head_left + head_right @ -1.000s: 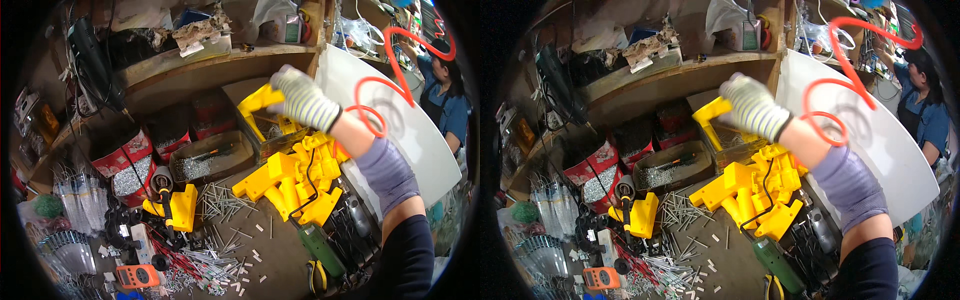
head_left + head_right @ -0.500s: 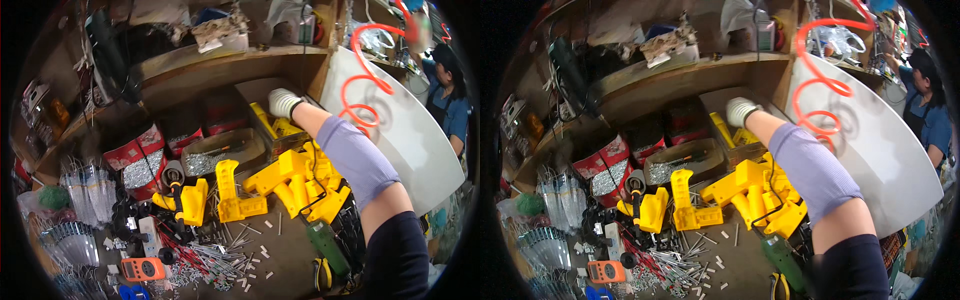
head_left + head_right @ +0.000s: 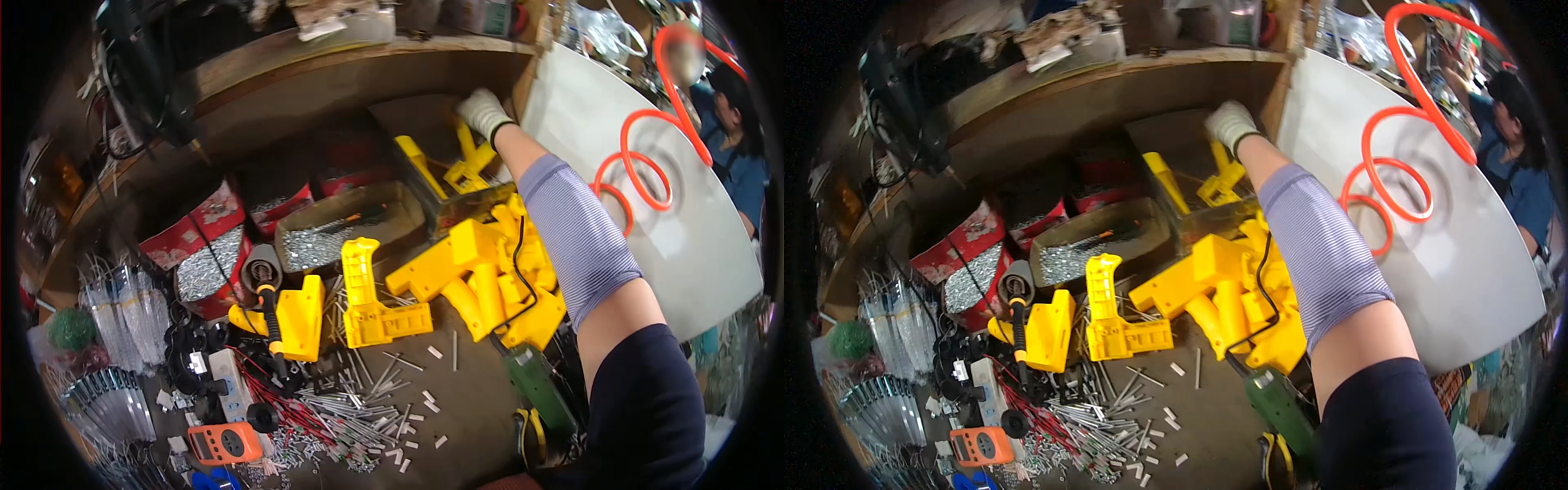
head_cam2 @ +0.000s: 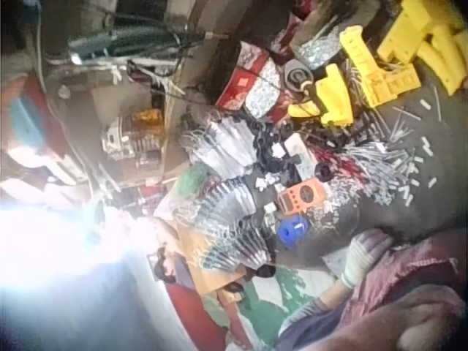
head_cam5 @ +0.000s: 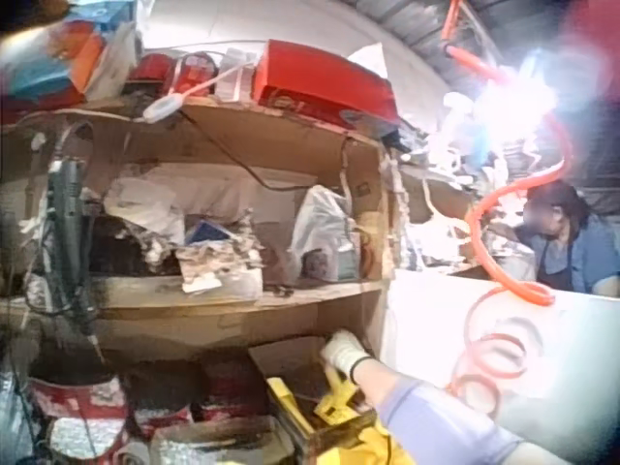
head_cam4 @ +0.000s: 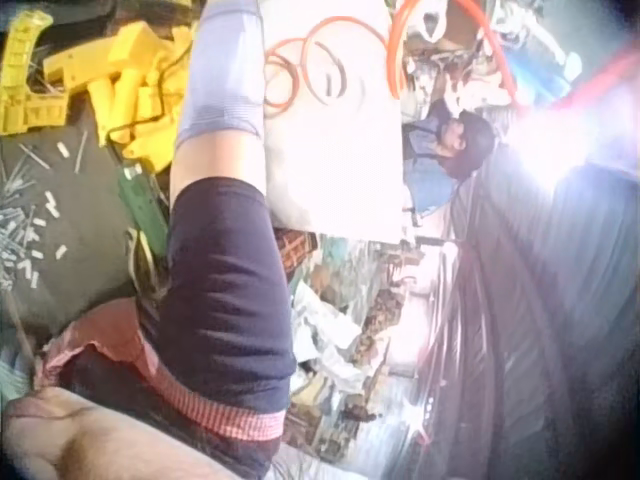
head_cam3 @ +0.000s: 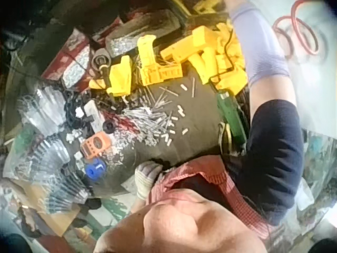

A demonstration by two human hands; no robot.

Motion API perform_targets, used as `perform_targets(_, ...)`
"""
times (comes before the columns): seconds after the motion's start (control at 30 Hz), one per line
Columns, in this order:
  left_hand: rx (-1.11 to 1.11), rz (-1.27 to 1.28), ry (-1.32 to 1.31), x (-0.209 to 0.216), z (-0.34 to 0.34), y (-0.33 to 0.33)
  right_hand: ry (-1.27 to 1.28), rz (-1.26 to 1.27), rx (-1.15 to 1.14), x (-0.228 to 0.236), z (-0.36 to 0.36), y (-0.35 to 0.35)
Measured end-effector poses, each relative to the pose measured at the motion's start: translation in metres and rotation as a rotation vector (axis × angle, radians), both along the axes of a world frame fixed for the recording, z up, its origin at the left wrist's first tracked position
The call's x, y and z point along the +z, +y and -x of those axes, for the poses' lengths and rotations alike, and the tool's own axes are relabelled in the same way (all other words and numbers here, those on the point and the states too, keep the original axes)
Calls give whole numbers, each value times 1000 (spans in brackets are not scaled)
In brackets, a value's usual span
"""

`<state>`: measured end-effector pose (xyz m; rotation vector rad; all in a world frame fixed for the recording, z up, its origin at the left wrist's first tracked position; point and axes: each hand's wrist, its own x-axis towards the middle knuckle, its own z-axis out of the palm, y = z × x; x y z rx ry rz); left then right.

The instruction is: Solder wires and assemble internal components into a yellow plastic housing for a handheld electronic device.

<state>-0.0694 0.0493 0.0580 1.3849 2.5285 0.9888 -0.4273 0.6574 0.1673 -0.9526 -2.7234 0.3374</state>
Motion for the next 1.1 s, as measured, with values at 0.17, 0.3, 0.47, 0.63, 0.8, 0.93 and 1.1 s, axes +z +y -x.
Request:
perform_targets(0.17, 18, 12, -18, 10, 1, 11, 915, 563, 85, 9, -47, -8)
perform_targets(0.3, 22, 17, 37, 6, -2, 8, 1125, 484, 407, 16, -110, -116)
perform_targets(0.47, 80, 58, 54, 14, -13, 11, 116, -641, 938, 22, -217, -235)
perform_targets(0.63, 107, 39, 67, 14, -18, 21, 221, -511, 1069, -69, -225, -272)
perform_targets(0.8, 149, 20, 119, 15, -27, 19, 105, -547, 980, -91, -217, -277)
perform_targets(0.93, 172, 30, 149, 16, -30, 16, 139, -488, 897, -68, -258, -283)
perform_targets(1.1, 126, -11, 238, -2, -19, 5, 255, -335, 903, -44, -293, -284)
